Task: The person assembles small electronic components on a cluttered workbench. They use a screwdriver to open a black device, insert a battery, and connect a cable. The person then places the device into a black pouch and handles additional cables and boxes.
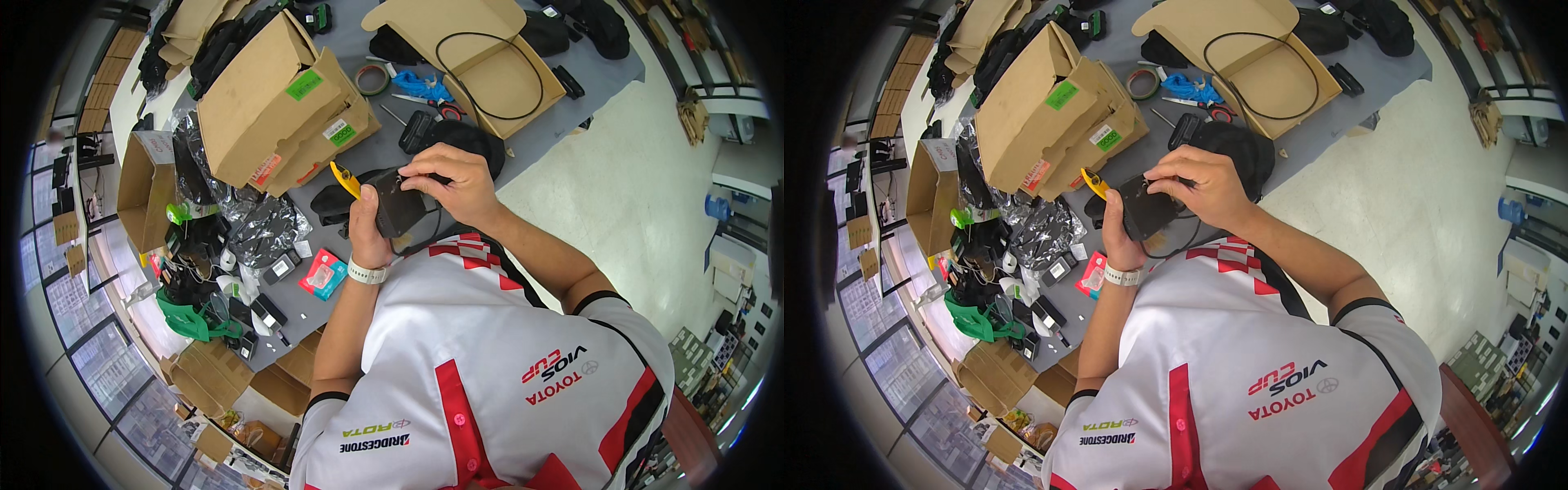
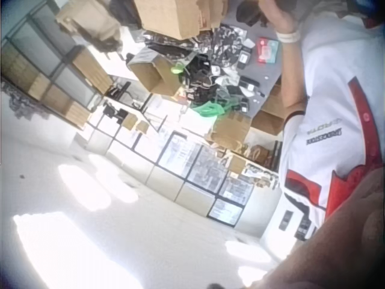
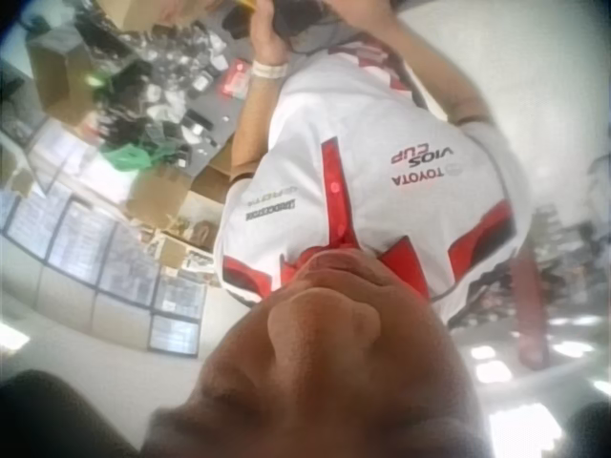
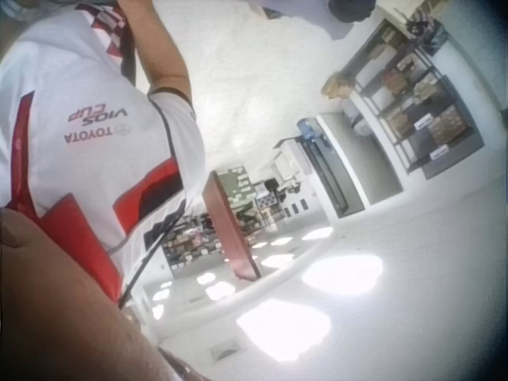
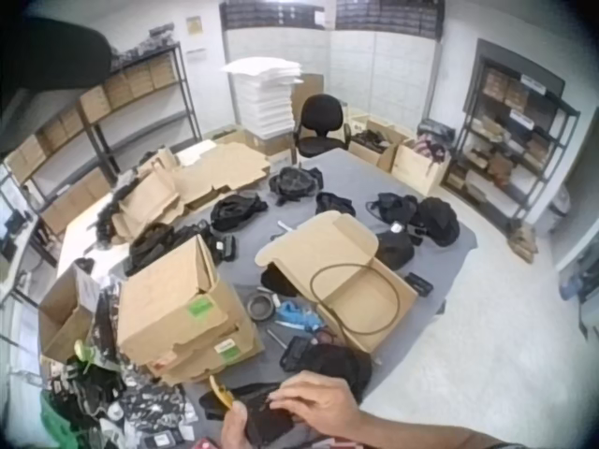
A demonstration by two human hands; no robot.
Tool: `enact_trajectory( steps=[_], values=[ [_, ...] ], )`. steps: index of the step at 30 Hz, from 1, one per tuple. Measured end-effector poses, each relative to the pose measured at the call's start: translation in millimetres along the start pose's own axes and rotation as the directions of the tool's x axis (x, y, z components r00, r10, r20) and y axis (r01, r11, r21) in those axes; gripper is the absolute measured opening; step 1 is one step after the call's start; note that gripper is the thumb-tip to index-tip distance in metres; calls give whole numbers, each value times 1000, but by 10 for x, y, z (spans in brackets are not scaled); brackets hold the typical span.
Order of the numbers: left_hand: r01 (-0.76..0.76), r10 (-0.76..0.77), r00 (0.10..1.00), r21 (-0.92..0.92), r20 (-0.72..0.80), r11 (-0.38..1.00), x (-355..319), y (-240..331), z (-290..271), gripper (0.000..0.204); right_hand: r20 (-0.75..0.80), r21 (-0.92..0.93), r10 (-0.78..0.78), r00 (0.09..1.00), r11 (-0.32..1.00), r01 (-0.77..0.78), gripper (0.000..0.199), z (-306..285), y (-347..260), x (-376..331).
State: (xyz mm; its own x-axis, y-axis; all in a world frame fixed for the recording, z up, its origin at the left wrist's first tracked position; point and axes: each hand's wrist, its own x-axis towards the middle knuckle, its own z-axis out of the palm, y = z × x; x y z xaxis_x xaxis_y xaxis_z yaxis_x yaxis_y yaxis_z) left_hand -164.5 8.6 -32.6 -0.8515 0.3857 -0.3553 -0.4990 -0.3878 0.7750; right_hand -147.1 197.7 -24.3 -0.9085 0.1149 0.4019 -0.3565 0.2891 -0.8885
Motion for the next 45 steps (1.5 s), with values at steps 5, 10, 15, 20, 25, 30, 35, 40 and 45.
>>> enact_trajectory(
  steps=[5, 10, 15, 20, 25, 30, 35, 40, 45],
  values=[
    [-5, 5, 1000, -8, 21, 1000, 39, -12, -18, 58, 38, 1, 7, 999, 1000, -7, 18, -37, -10, 19],
    [-58, 56, 998, 63, 39, 996, 42, -19, -61, 57, 20, 40, -19, 1000, 999, 18, 16, 19, 11, -4],
    [-41, 37, 998, 86, 56, 995, 58, -25, -120, 61, 14, 12, -36, 999, 999, 36, 16, 47, 13, 0],
    [42, -41, 998, -11, 42, 999, 95, 9, -45, 64, -32, -13, -24, 999, 1000, 24, 17, 22, -3, 23],
    [33, -29, 997, -52, 66, 998, 90, -25, -78, 60, -15, -36, -23, 1000, 999, 22, 16, 7, -15, -8],
    [-11, 11, 1000, -18, 14, 1000, 77, 56, -11, 62, -26, -2, -17, 1000, 1000, 17, 15, 101, -5, -84],
    [-33, 31, 997, 37, 70, 999, 83, 124, 60, 64, -48, 104, 113, 992, 989, -108, 16, 42, -32, -29],
    [2, -8, 998, 94, 63, 996, 73, 77, 23, 59, 30, 81, 91, 995, 992, -93, 14, -39, 4, 9],
    [24, -30, 999, 138, 44, 990, 73, 32, -46, 53, 134, 97, 109, 985, 988, -122, 10, -68, 62, 12]
  ],
)
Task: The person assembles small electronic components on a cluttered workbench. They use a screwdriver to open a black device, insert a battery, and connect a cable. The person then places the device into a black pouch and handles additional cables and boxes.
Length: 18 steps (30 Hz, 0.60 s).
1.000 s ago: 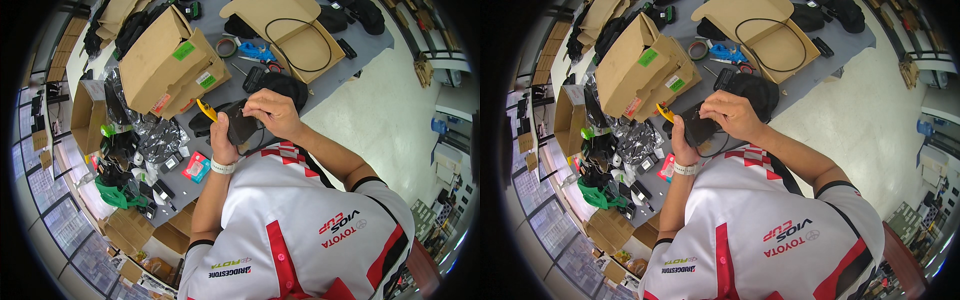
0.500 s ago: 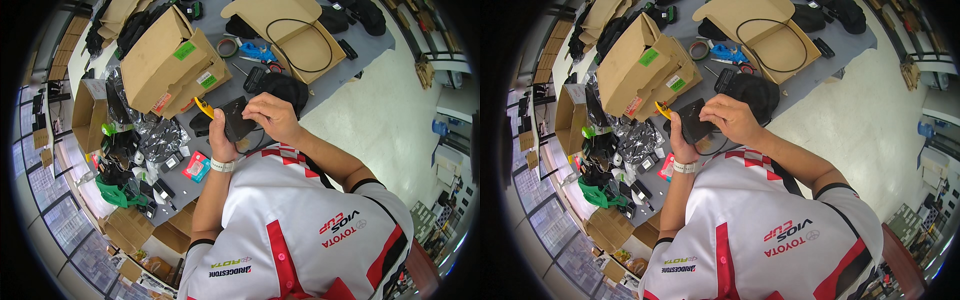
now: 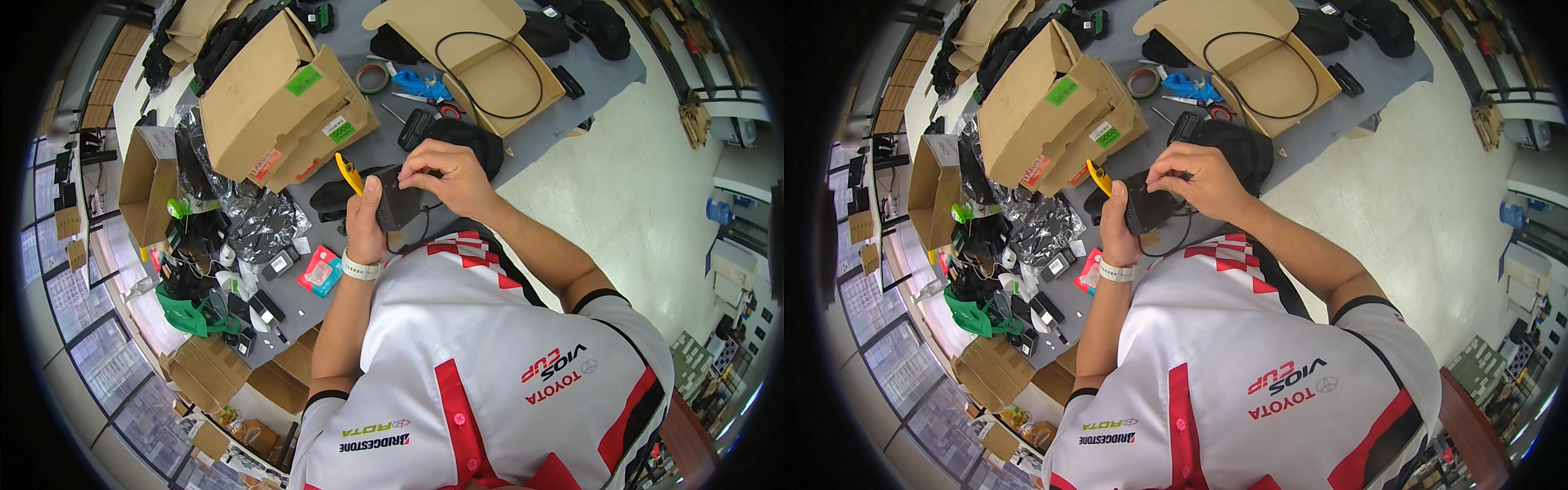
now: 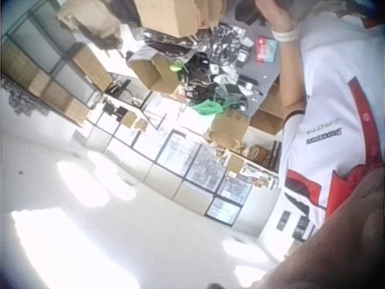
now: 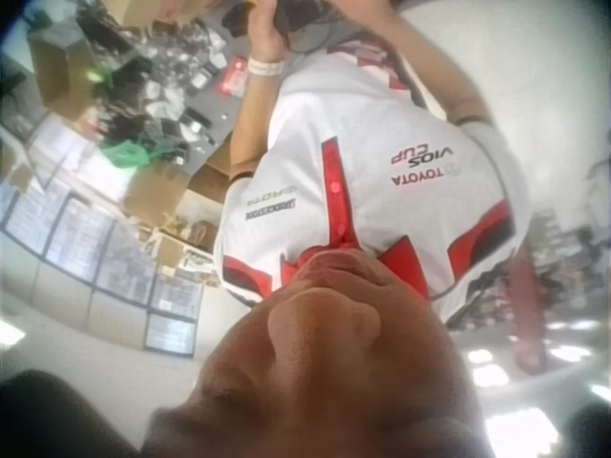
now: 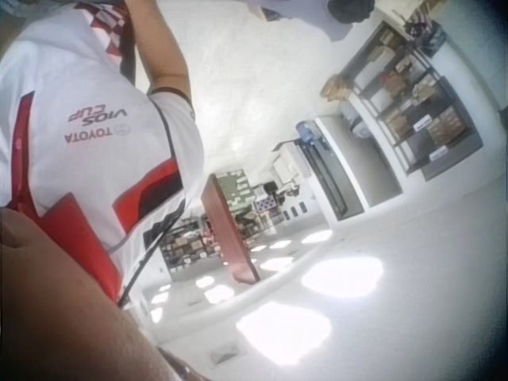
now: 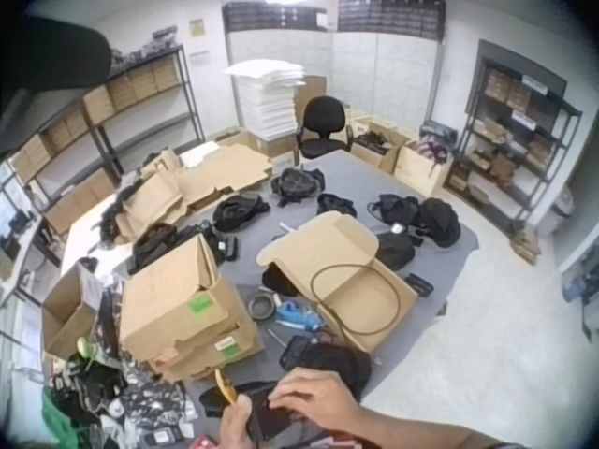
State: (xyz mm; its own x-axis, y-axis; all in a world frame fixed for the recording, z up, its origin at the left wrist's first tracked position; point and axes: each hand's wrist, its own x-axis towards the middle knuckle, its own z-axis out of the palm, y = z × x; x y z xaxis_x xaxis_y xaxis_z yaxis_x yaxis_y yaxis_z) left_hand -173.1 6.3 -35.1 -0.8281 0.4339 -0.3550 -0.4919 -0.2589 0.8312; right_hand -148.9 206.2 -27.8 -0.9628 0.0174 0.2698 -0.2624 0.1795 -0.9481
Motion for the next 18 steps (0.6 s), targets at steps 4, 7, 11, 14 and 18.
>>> enact_trajectory(
  steps=[4, 7, 11, 14, 18],
  values=[
    [29, -29, 999, -17, -16, 999, -13, -40, -63, 53, 98, -58, 49, 994, 997, -43, 10, 16, 48, 20],
    [56, -57, 998, -51, -15, 997, 3, -155, -245, 58, 71, -43, 217, 974, 976, -214, 10, -88, 162, 131],
    [90, -99, 994, -157, -48, 983, -45, -50, -287, 60, -105, -311, 128, 986, 938, -155, 12, -359, 797, 504],
    [91, -93, 996, -191, 1, 977, -61, 61, -329, 64, -16, -698, 34, 999, 715, -35, 14, -574, 1324, 794],
    [61, -67, 997, -182, -30, 981, -113, 68, -419, 65, 52, -775, 182, 982, 627, -75, 11, -703, 1628, 1053]
  ],
)
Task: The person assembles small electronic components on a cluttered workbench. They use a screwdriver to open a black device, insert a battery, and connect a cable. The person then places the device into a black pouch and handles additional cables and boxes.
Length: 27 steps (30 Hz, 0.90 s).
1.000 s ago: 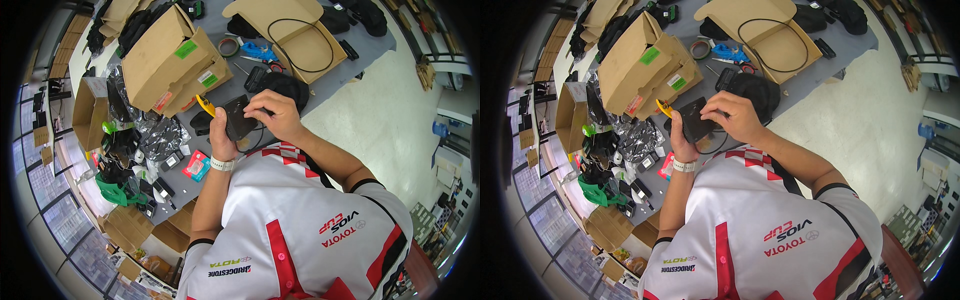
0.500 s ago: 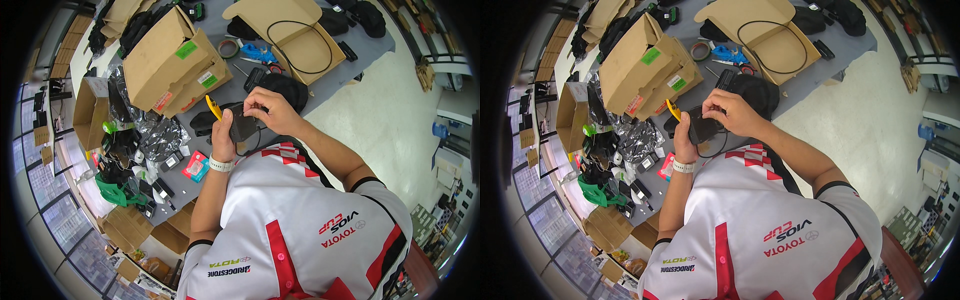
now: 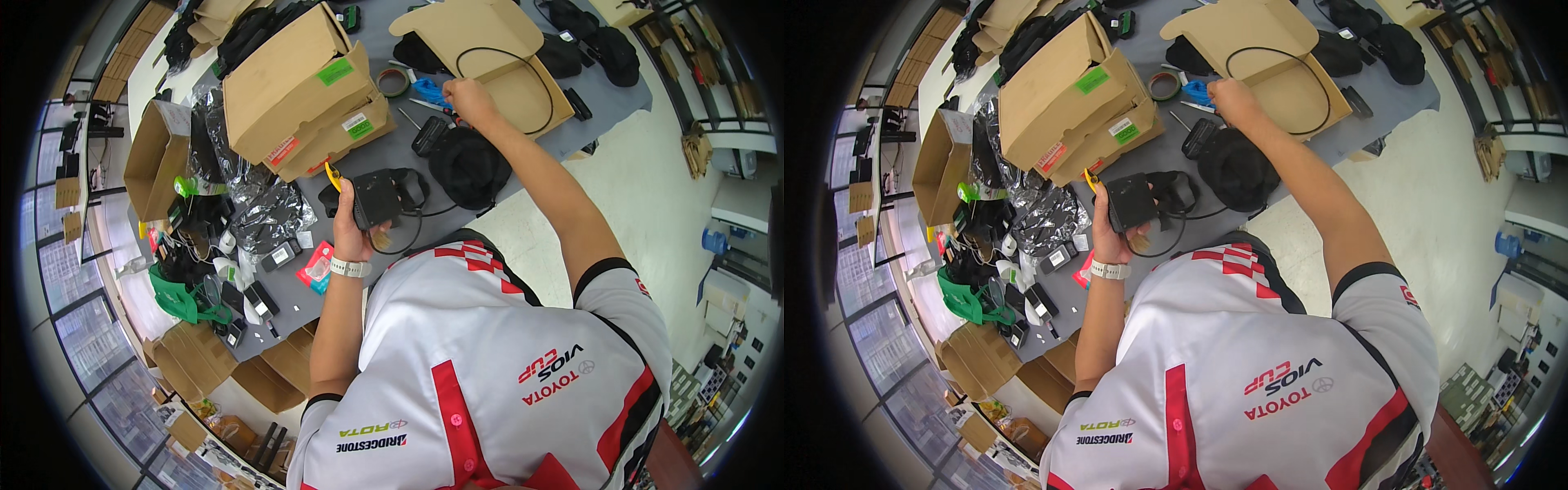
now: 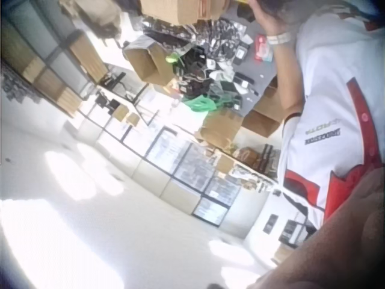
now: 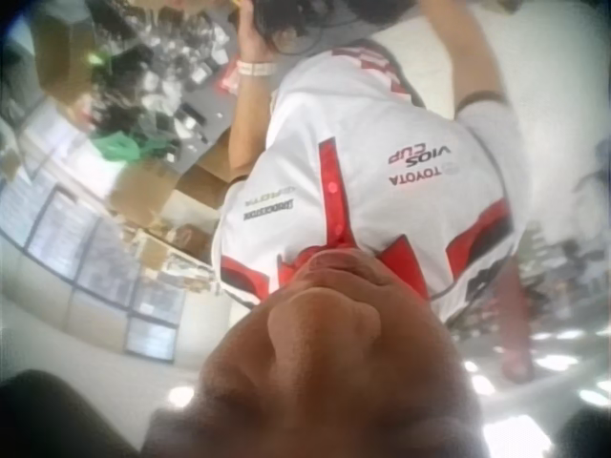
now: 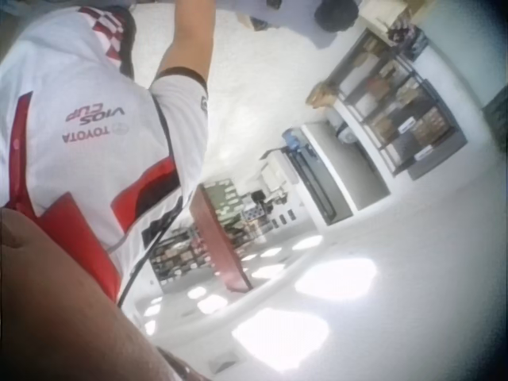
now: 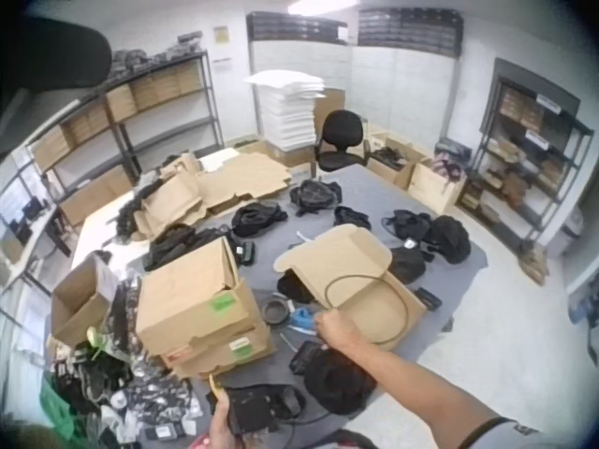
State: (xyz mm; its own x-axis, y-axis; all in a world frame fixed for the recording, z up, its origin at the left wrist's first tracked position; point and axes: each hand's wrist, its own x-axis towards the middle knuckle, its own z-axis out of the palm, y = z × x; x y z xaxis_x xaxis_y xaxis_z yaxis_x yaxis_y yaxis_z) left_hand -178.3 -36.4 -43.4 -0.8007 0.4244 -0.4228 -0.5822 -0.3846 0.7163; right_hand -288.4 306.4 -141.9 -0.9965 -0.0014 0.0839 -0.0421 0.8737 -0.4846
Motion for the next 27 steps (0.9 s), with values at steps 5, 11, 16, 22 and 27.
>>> enact_trajectory(
  steps=[5, 11, 16, 22, 27],
  values=[
    [-44, 40, 991, -26, -131, 999, -167, -7, -69, 65, 61, -192, -61, 996, 979, 71, 9, 98, 41, 251],
    [-66, 76, 989, 78, -128, 995, -241, -148, -447, 60, 193, -303, -50, 980, 947, 108, 15, 224, 86, 430],
    [-92, 108, 985, 119, -134, 989, -321, -187, -606, 56, 38, -230, -153, 987, 960, 158, 12, 372, 317, 445],
    [-126, 302, 933, 609, -196, 783, -403, -318, -427, 73, 63, -248, -34, 997, 967, 49, 15, 324, 351, 275],
    [-219, 569, 821, 941, 35, 258, -534, -306, -28, 87, 162, 247, 119, 980, 956, -157, 31, 149, -143, -79]
  ],
)
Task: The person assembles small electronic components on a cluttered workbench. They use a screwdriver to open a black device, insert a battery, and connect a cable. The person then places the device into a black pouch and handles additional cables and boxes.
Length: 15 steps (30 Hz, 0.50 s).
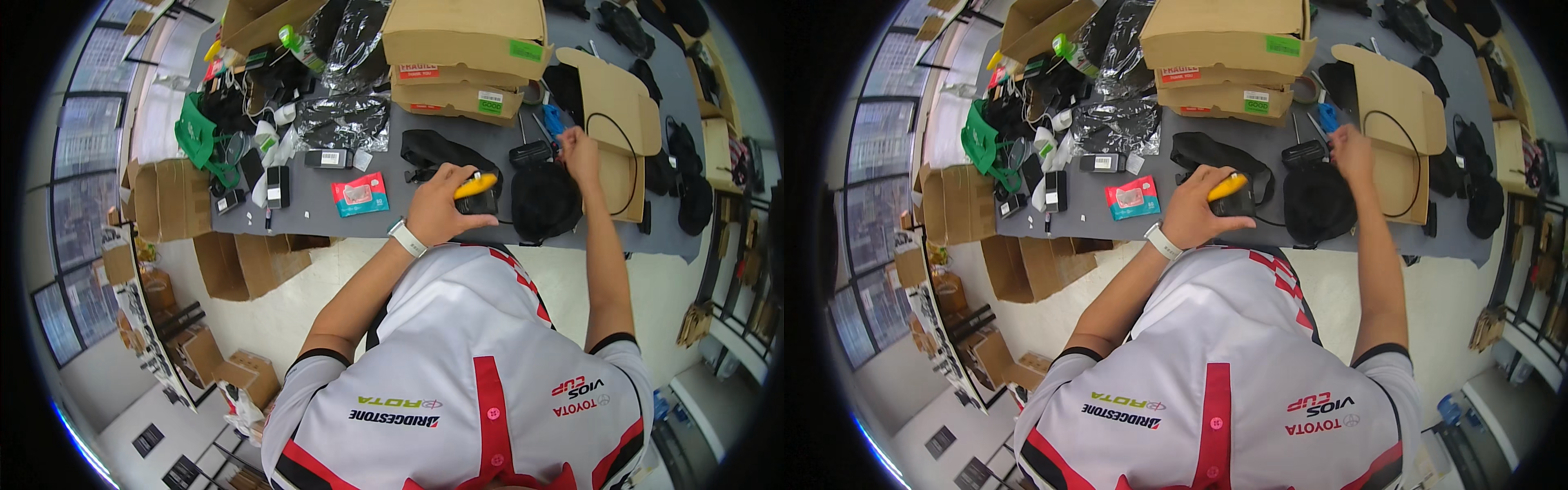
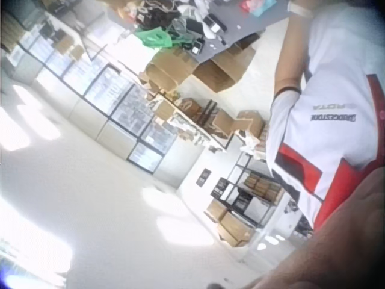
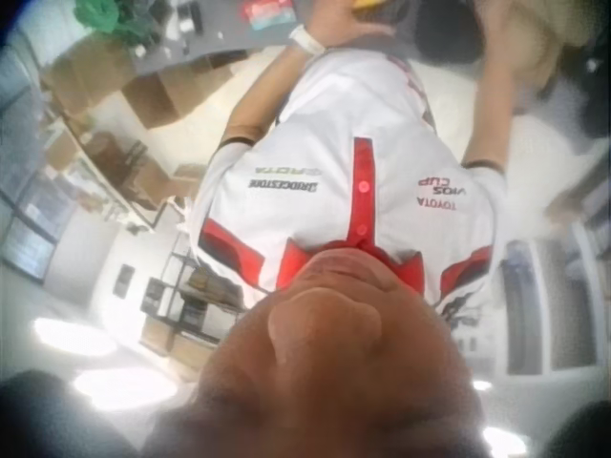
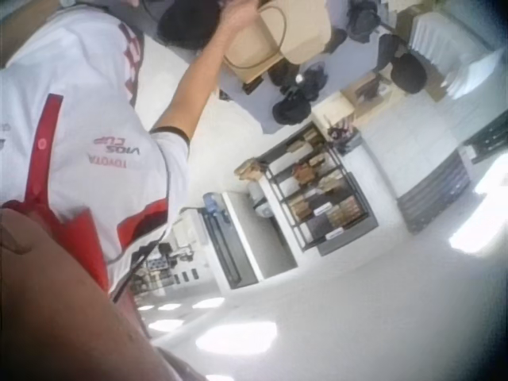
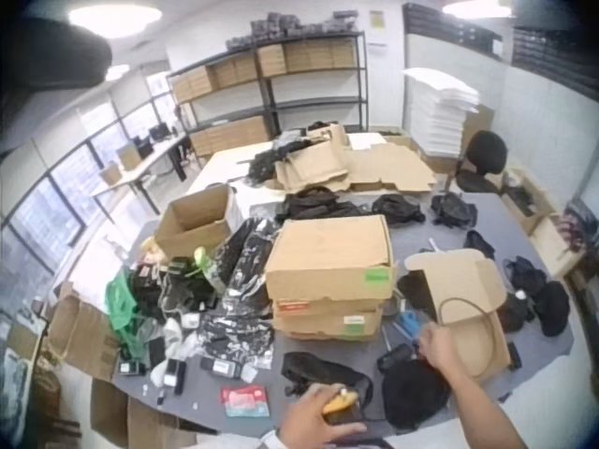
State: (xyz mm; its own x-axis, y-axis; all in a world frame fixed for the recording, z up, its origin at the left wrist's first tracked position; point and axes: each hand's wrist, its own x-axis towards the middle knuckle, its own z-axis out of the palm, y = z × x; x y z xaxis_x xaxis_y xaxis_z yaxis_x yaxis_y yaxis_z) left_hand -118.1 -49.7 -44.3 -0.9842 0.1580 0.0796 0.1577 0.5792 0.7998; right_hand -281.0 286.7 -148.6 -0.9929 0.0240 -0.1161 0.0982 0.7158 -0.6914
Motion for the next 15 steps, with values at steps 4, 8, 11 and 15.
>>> enact_trajectory(
  steps=[4, 8, 11, 15],
  values=[
    [-90, 18, 974, 315, 225, 945, -52, 98, 94, 88, 520, 478, 101, 848, 789, -387, 45, 433, -322, -616],
    [-342, 166, 898, 409, 408, 846, -129, 101, 241, 70, 923, 381, -234, 306, 439, -813, 77, 1021, -279, -828],
    [-497, 388, 864, 421, 321, 759, -299, -120, 539, 54, 927, 314, -356, 114, 576, -755, 70, 1042, -637, -713],
    [-468, 273, 864, 475, 423, 745, -468, -137, 717, 53, 911, 341, -413, 1, 752, -564, 53, 1235, -896, -548]
  ],
)
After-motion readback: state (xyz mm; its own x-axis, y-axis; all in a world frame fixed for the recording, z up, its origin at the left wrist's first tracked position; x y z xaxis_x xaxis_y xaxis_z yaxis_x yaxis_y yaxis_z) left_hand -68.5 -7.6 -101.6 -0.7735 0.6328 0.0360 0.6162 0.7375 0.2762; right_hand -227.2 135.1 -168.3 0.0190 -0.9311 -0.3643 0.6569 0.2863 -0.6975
